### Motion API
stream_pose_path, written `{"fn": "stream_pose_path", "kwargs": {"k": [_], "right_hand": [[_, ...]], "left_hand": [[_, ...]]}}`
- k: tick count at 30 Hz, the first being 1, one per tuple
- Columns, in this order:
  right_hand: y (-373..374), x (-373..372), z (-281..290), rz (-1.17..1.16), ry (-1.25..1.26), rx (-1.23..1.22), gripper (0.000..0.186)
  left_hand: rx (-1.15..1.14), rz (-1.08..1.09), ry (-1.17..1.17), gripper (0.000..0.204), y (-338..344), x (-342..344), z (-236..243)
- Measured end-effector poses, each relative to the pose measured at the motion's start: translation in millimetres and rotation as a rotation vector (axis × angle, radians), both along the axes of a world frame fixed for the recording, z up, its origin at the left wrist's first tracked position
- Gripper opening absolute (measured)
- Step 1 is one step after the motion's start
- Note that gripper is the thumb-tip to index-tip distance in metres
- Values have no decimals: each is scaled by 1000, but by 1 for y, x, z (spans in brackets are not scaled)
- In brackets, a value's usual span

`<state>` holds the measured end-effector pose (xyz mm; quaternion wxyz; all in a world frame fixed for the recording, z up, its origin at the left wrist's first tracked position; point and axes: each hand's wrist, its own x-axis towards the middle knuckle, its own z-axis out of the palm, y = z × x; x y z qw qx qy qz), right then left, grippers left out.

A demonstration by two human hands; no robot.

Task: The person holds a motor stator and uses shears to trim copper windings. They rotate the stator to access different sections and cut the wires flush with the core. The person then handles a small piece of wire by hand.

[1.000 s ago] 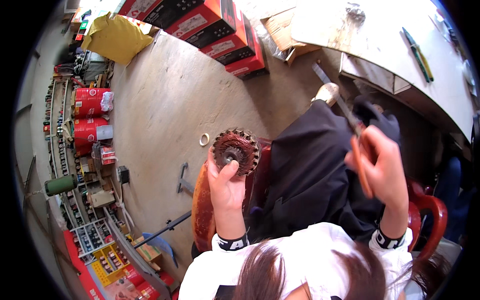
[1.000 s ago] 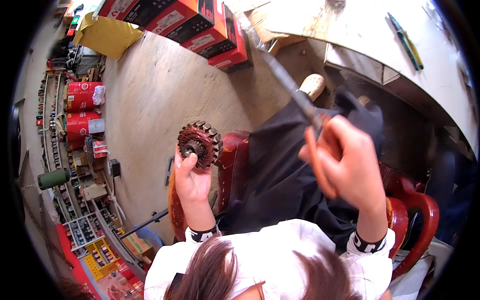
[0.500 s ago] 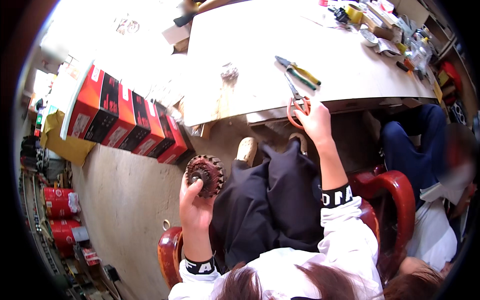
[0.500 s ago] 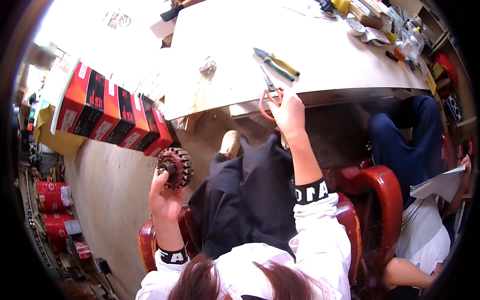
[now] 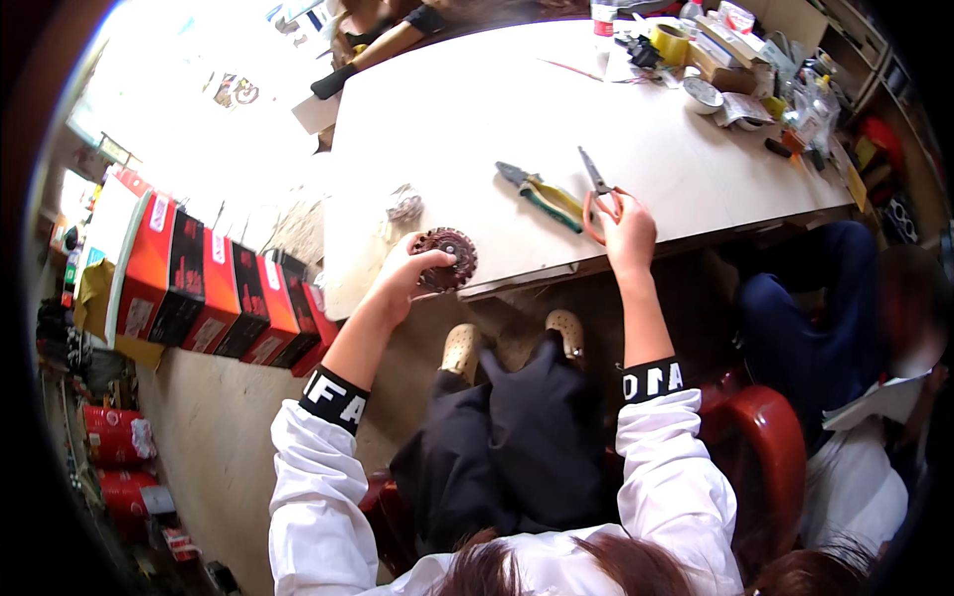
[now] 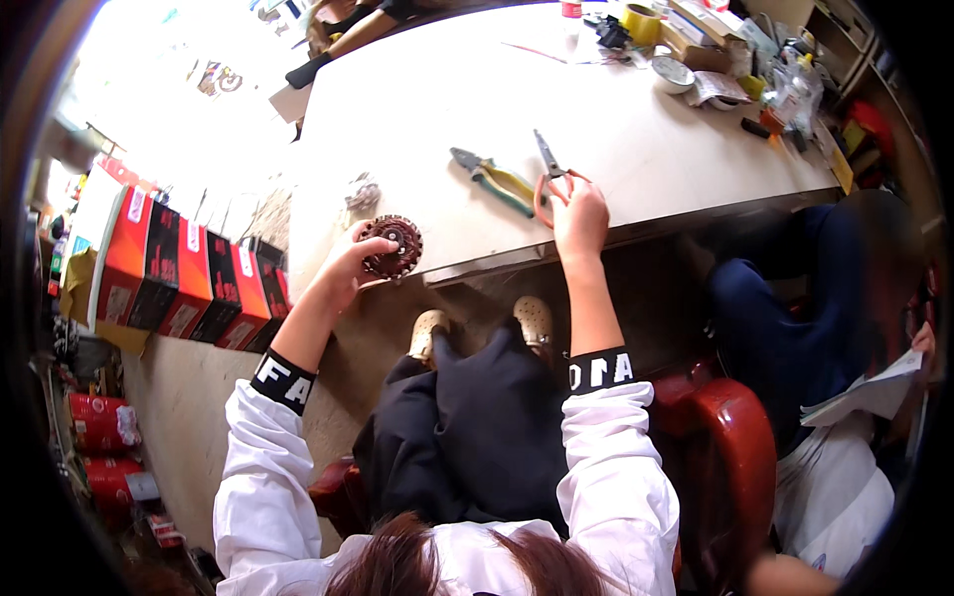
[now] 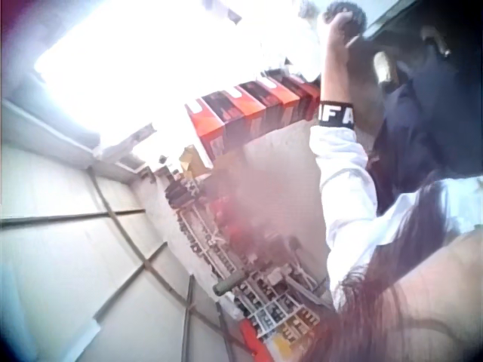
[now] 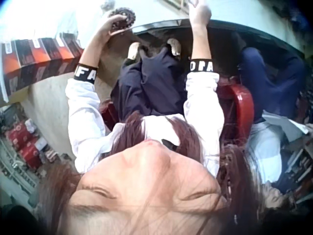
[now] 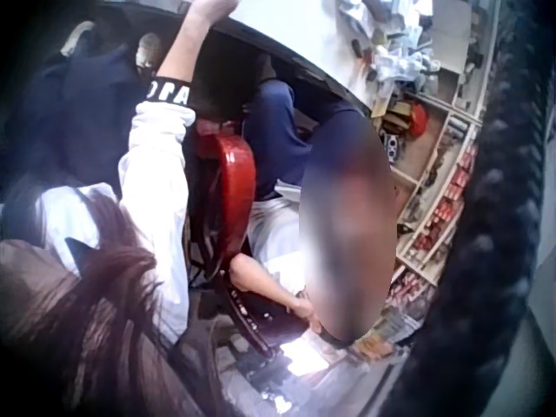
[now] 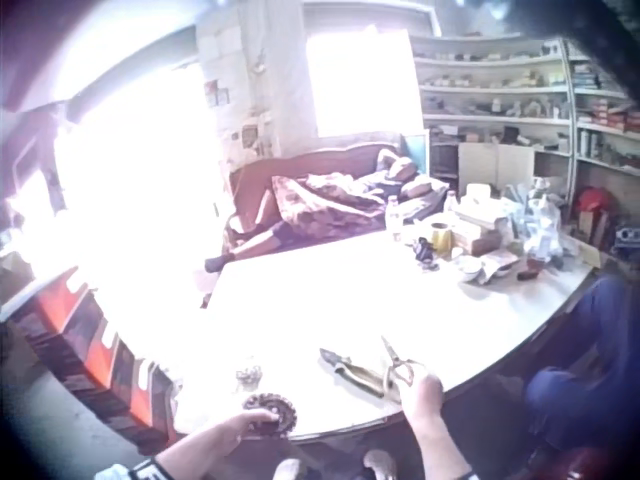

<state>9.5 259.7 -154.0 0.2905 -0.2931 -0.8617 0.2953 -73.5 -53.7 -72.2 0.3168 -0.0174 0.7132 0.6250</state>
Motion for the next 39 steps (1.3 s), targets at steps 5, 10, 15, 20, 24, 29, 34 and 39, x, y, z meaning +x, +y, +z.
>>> {"fn": "stream_pose_path", "kwargs": {"k": [5, 10, 15, 20, 24, 29, 34, 39], "right_hand": [[28, -26, -22, 229, 257, 107, 1], [70, -33, -82, 56, 179, 203, 16], [6, -30, -32, -24, 235, 219, 20], [-105, -46, -10, 514, 468, -35, 29], [-131, -70, -50, 563, 328, -109, 15], [-138, -54, -6, 600, 252, -395, 22], [-120, -28, -17, 649, 107, -531, 16], [-122, -29, -15, 566, 125, -532, 16]], "left_hand": [[147, -158, -36, 42, 23, -52, -32], [222, -396, -60, 46, 60, -54, -59], [98, -219, 26, 49, 36, -65, -60], [13, -141, 137, 54, 10, -74, -76], [165, -102, 203, 42, 30, -47, -80], [34, 308, 225, 60, 24, -56, -85], [245, 462, 234, 55, 42, -16, -109], [194, 462, 286, 48, 51, -4, -109]]}}
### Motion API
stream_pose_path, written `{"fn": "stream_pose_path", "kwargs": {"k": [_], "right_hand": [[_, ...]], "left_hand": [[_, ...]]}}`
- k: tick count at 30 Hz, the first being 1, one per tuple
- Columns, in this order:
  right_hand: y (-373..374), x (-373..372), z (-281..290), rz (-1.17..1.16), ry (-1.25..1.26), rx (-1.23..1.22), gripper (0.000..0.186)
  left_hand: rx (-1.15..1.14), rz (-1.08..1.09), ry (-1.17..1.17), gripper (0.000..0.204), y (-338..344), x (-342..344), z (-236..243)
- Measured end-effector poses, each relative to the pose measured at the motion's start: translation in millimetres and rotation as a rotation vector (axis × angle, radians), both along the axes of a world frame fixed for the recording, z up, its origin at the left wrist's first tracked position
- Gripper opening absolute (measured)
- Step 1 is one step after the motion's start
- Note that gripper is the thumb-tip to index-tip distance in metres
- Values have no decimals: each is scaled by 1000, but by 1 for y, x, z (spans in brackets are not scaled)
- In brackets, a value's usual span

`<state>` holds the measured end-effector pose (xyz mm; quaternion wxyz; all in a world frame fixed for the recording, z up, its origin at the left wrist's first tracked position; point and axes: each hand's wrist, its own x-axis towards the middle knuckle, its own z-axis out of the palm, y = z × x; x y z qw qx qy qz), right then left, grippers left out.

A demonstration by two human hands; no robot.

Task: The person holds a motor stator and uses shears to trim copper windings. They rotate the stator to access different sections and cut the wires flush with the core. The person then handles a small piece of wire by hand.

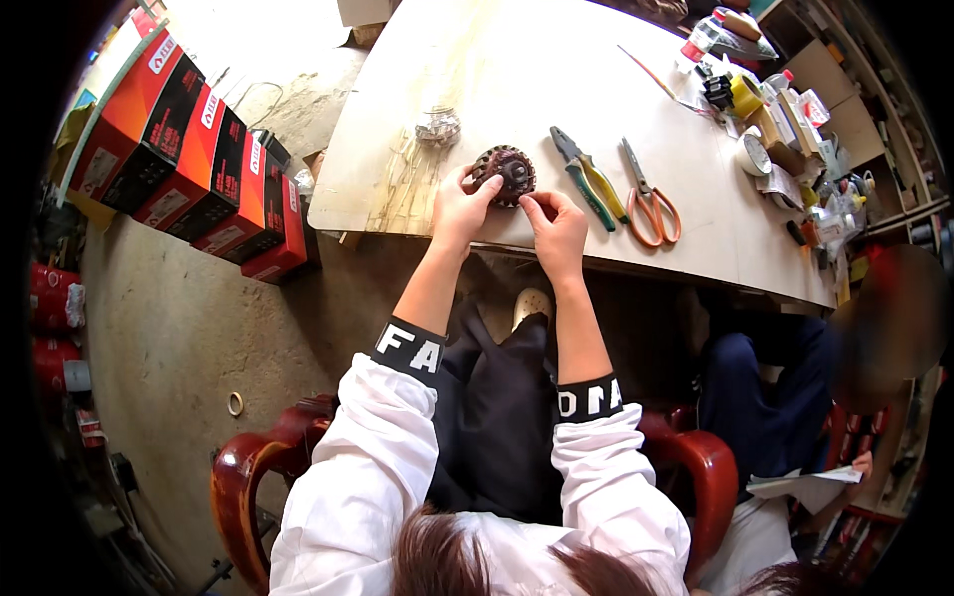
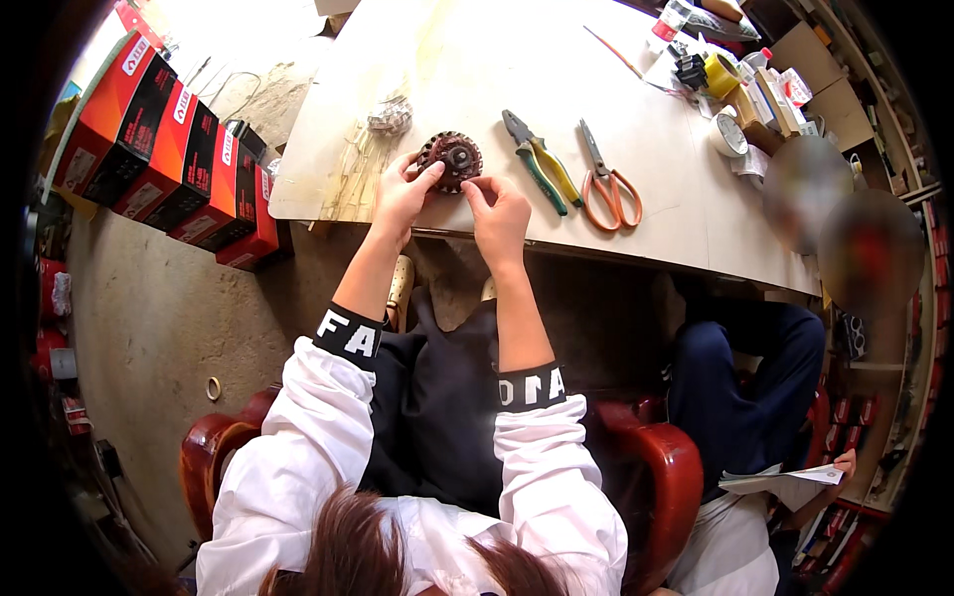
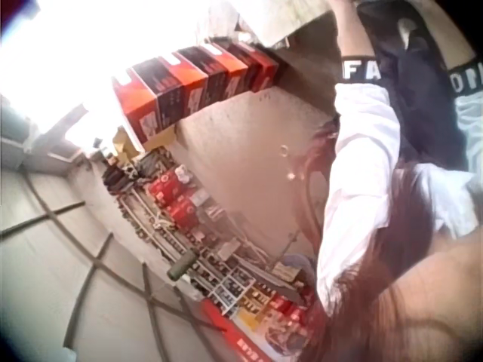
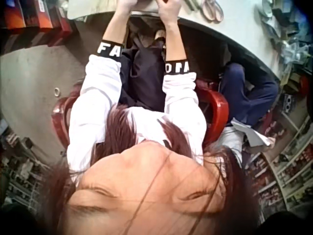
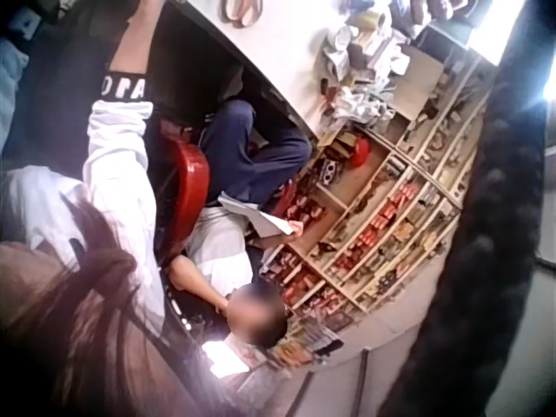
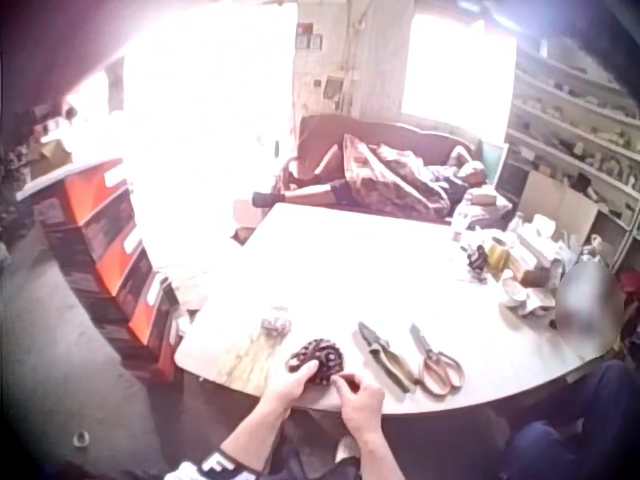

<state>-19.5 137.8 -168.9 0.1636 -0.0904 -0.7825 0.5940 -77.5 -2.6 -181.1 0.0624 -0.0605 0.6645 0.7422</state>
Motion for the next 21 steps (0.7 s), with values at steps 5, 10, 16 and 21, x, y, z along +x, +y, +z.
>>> {"fn": "stream_pose_path", "kwargs": {"k": [5, 10, 16, 21], "right_hand": [[-19, 9, -16, -205, 72, -64, 14], [-25, 19, -18, -316, 27, -85, 9], [8, 19, 0, -474, 167, -483, 6], [23, 1, 7, -402, 181, -623, 6]], "left_hand": [[64, 2, 12, 32, 4, -3, 8], [351, -5, -213, 26, -8, -8, 12], [272, -66, -232, 25, -15, -2, 20], [188, -179, -202, 30, -21, -4, 11]]}}
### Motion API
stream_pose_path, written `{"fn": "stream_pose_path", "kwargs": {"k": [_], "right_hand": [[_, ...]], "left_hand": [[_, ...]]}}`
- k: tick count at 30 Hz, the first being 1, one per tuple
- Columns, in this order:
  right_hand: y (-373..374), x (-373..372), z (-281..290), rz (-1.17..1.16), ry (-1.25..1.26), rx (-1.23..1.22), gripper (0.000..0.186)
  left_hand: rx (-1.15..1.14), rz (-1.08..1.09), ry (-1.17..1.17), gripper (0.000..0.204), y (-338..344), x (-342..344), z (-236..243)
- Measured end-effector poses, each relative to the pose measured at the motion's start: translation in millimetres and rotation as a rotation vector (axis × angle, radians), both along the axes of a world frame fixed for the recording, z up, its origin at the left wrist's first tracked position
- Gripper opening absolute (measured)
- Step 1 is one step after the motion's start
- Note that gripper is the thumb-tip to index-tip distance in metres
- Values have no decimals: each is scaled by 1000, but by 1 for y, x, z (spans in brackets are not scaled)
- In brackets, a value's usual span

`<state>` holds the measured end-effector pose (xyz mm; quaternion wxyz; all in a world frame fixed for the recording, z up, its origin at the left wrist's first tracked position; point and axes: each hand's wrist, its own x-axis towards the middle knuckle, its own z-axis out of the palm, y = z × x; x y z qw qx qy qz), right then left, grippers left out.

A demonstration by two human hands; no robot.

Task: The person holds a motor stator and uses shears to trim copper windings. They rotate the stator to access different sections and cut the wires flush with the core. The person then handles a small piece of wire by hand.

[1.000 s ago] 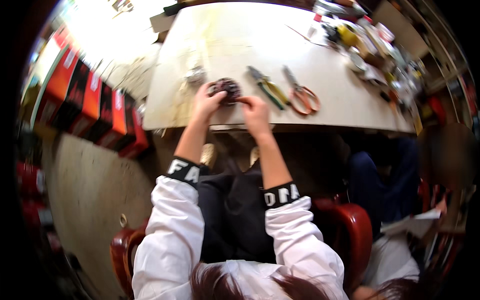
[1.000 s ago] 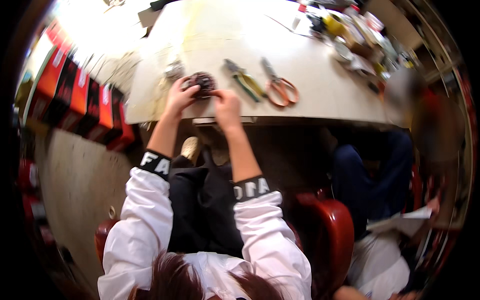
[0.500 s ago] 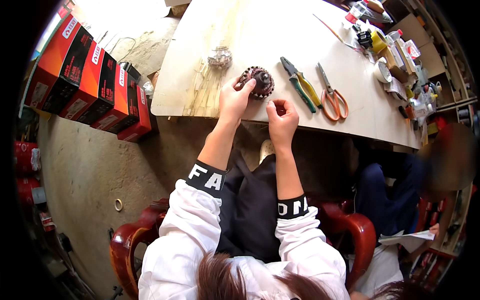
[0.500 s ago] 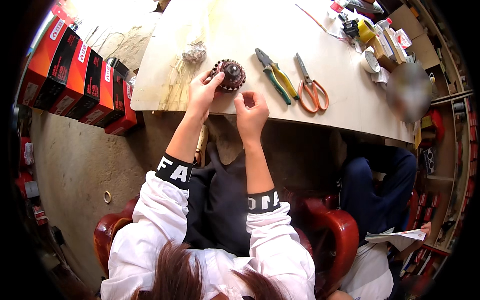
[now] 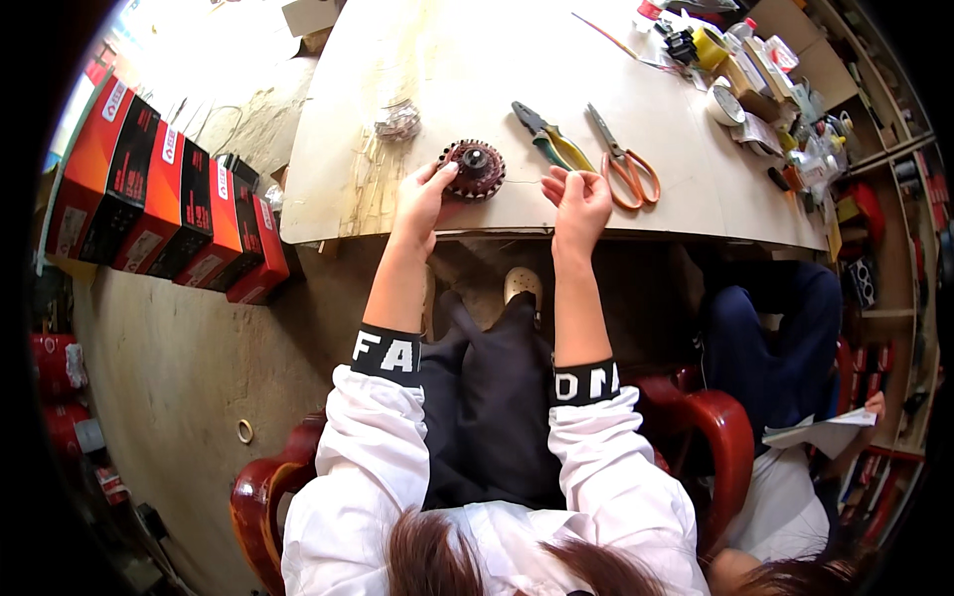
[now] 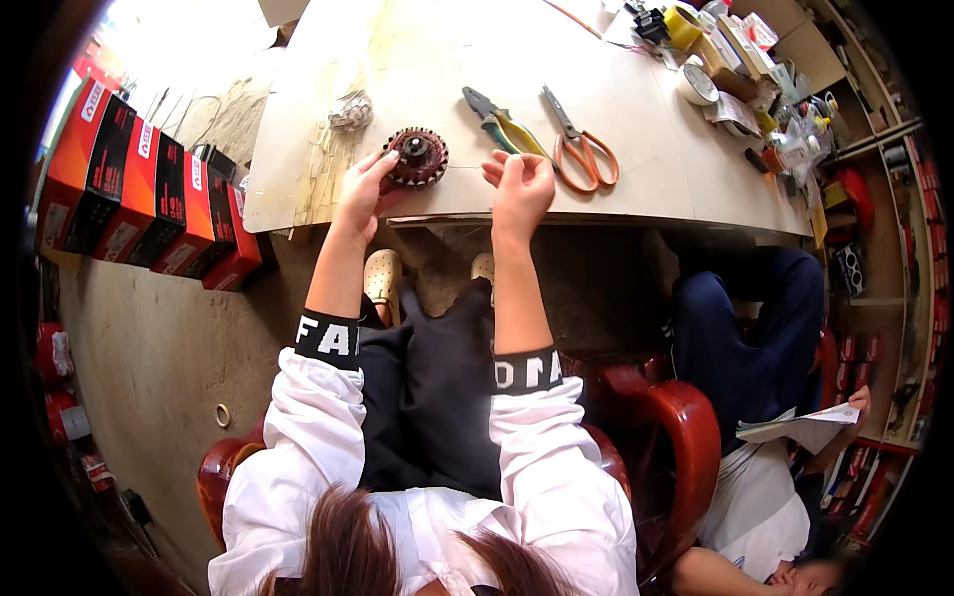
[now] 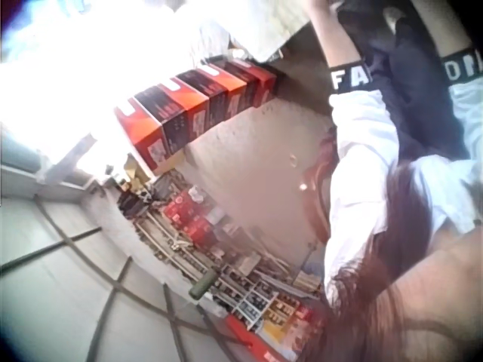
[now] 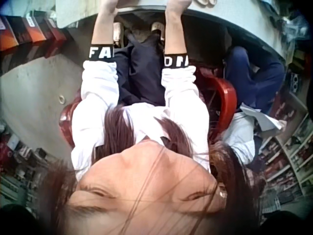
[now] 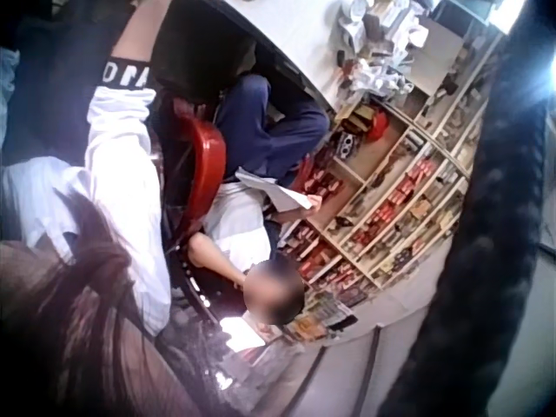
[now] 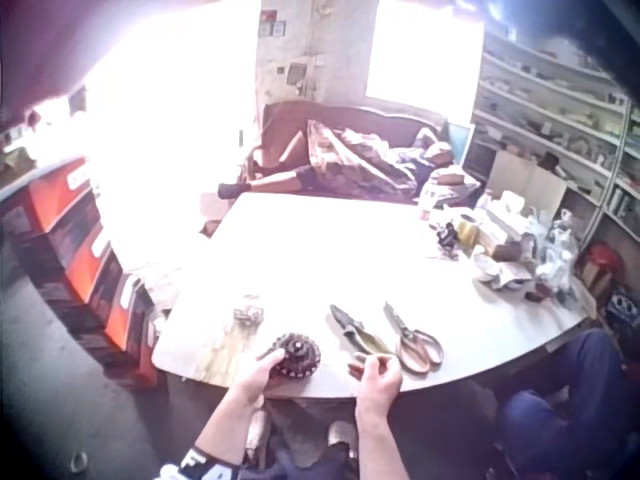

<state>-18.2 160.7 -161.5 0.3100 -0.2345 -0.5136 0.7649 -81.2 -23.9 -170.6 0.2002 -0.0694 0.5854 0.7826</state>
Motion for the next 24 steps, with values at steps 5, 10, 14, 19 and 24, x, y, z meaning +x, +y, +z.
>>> {"fn": "stream_pose_path", "kwargs": {"k": [5, 10, 14, 19, 24], "right_hand": [[13, -32, 3, -84, 34, 10, 6], [20, -34, 36, -136, 137, 4, 9], [4, -5, 64, -21, 268, 1, 10], [-6, 54, 63, -57, 215, -112, 10], [-26, 59, 70, -113, 139, -354, 34]], "left_hand": [[13, -100, -1, 33, -4, 7, 16], [15, -140, -20, 31, -5, 4, 13], [22, -85, -41, 26, -5, 7, 12], [54, 92, -20, 24, 4, 7, 2], [309, 184, 18, 30, 5, 14, 29]]}}
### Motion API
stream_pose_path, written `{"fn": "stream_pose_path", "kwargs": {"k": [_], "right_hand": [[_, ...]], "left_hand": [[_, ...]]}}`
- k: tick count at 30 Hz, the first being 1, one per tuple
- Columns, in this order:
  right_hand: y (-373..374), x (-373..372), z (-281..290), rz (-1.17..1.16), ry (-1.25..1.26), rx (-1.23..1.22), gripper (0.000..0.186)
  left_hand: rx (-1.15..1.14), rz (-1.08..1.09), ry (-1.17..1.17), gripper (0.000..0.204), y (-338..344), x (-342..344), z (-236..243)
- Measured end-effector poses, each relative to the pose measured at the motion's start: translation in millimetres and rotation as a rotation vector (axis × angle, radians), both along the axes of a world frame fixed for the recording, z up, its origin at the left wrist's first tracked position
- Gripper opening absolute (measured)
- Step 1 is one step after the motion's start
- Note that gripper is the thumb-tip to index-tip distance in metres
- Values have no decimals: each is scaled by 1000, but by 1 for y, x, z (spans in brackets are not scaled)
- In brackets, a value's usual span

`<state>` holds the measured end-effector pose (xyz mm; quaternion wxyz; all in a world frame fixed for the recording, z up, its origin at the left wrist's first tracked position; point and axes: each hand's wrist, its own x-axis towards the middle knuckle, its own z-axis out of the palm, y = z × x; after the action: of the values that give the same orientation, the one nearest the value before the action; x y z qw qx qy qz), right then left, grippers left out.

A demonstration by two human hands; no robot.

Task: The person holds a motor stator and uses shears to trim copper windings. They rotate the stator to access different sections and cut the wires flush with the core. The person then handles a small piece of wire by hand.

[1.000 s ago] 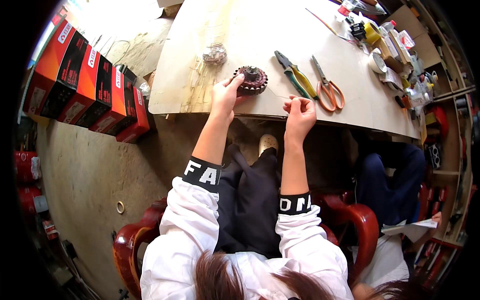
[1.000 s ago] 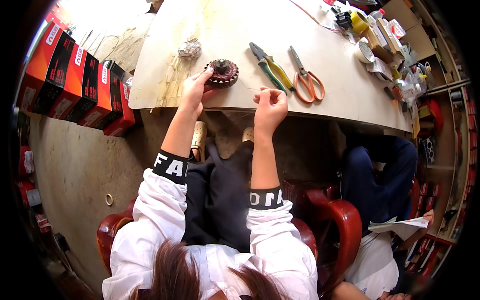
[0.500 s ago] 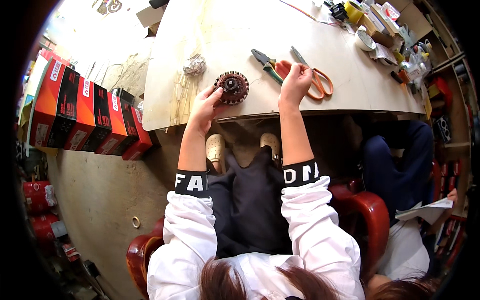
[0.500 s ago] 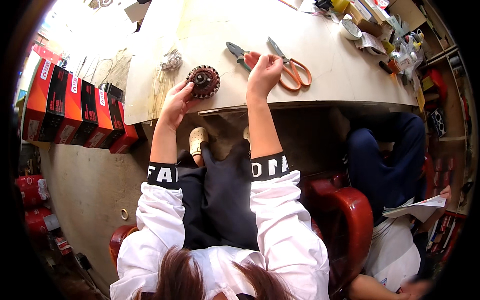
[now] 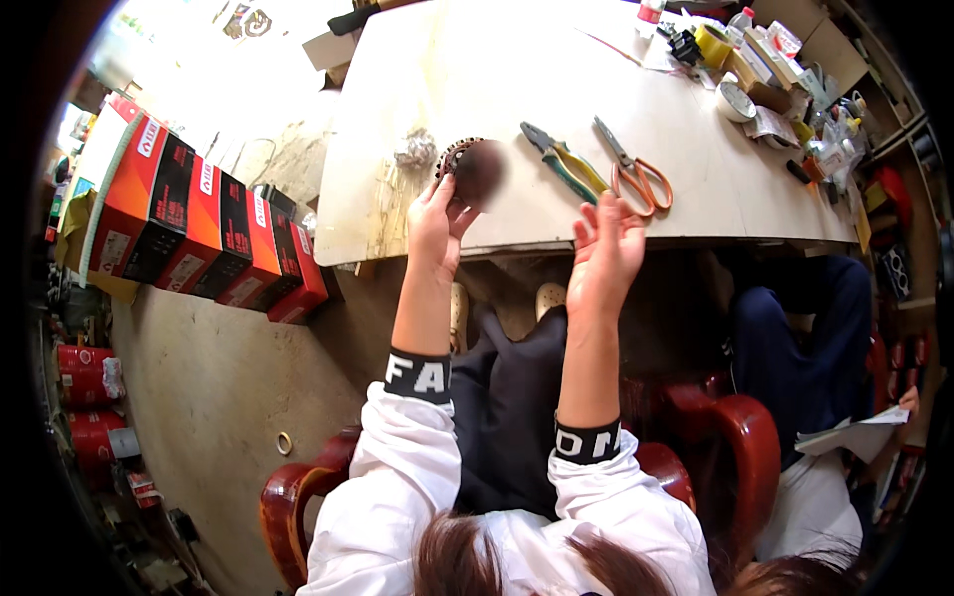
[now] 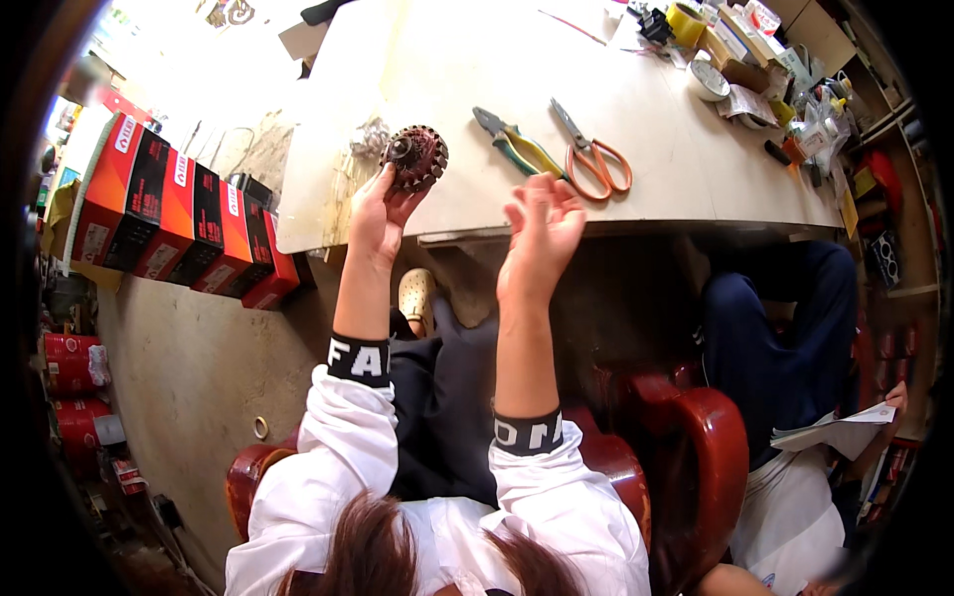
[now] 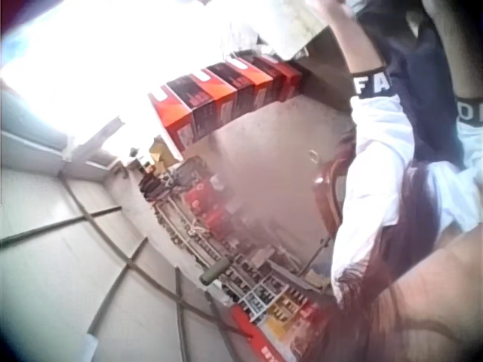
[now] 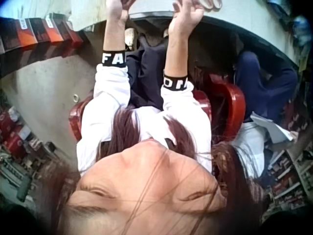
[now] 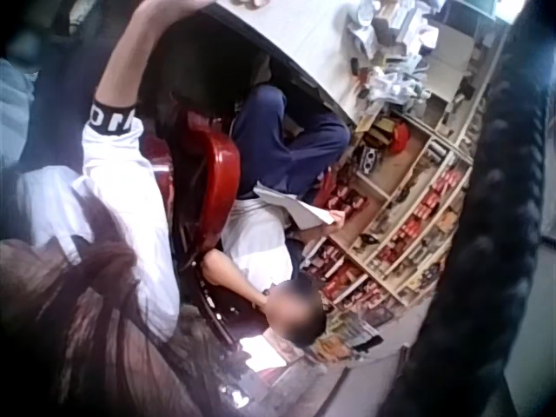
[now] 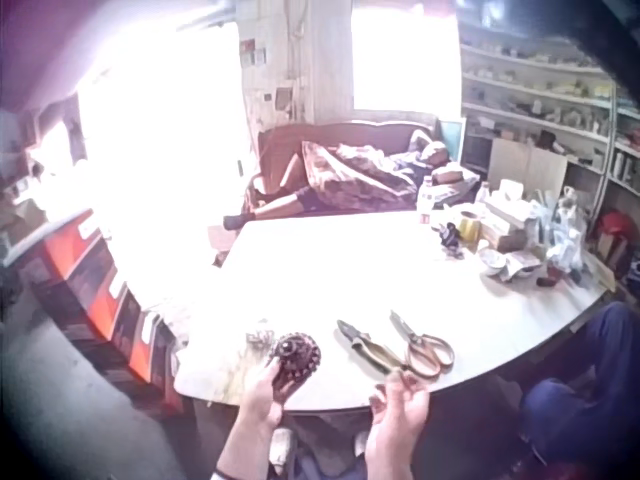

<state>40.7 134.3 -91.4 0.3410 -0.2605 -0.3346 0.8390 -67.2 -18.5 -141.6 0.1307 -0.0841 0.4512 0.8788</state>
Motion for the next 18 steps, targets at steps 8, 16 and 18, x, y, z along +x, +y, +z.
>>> {"fn": "stream_pose_path", "kwargs": {"k": [8, 16, 18], "right_hand": [[-55, -26, 55, 232, 19, 313, 36], [-76, -27, 41, 280, 87, 435, 11], [-71, -25, 45, 318, 71, 311, 12]], "left_hand": [[104, 206, 355, 28, 15, 50, 73], [338, 256, 304, 32, -14, 61, 62], [471, 201, 240, 37, -20, 60, 62]]}}
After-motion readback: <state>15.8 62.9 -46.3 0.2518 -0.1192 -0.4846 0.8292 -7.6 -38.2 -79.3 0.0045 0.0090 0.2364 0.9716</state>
